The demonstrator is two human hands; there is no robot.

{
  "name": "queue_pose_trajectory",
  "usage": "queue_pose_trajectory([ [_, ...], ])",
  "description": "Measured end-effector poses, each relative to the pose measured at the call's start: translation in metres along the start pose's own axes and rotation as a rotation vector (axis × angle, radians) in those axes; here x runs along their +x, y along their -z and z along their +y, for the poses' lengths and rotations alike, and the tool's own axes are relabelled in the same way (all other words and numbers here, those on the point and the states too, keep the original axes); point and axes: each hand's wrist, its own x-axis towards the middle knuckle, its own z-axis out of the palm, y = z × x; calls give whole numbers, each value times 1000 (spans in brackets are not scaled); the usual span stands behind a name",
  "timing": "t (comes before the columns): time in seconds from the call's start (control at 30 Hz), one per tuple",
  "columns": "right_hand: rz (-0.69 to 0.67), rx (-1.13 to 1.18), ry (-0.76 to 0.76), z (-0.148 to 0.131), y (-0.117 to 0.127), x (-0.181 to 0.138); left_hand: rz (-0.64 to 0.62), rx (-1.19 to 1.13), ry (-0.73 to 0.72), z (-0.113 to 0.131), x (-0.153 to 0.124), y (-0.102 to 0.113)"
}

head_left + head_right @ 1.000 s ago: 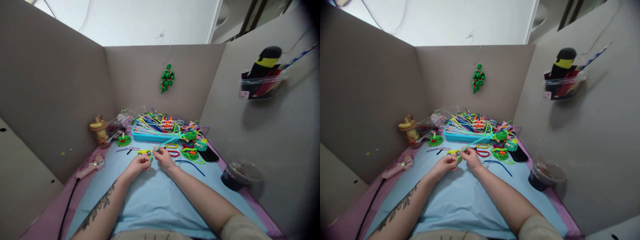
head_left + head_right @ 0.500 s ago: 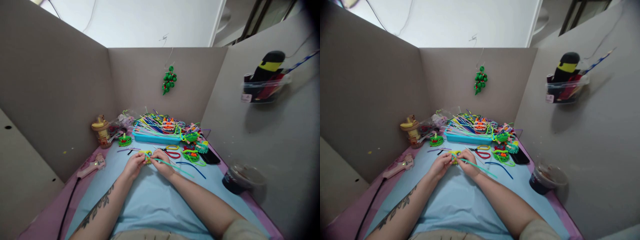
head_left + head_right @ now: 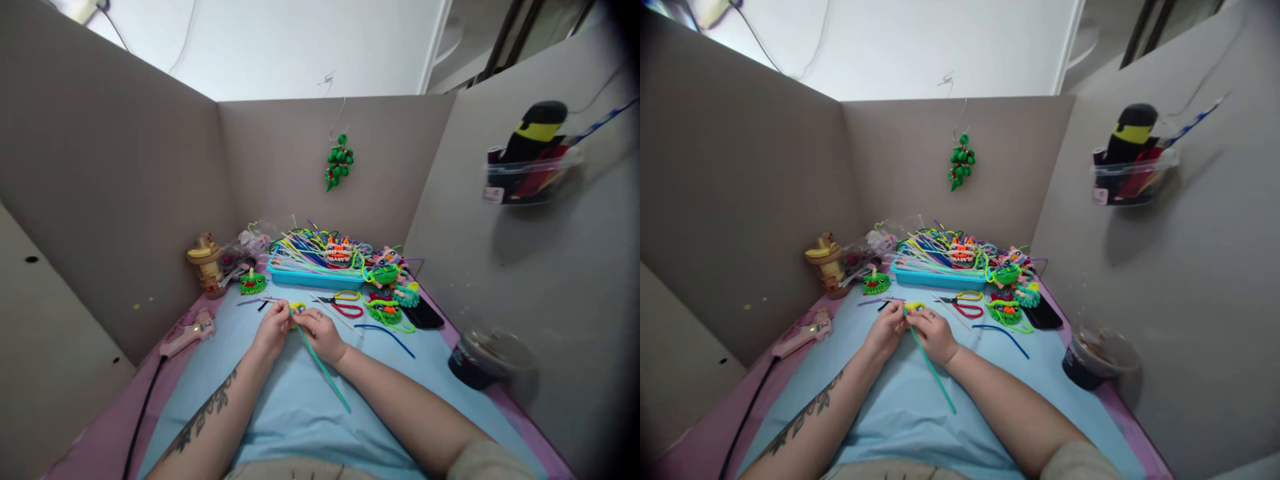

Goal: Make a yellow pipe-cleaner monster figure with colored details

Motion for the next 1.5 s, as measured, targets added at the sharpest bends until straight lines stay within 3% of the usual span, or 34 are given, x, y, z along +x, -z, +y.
queue_pose_trajectory([
  [0.3, 37, 321, -348, 4, 6, 6, -41, 53, -39, 0, -7, -9],
  [0.5, 119, 325, -402, -6, 2, 7, 7, -181, 52, 2, -13, -25],
  [0.67, 207, 270, -441, -11, 5, 7, 109, -279, 187, -16, -17, -29],
  [0.8, 225, 248, -496, -13, 10, 0, 118, -304, 175, -31, -22, -28],
  [1.03, 230, 492, -634, -20, 14, 1, 15, -249, 143, -34, -25, -22],
  [1.27, 204, 626, -669, -11, 11, -4, 56, -273, 187, -33, -21, -14],
  [1.5, 195, 591, -720, -5, 22, 2, 19, 19, 143, -26, -25, -20],
])
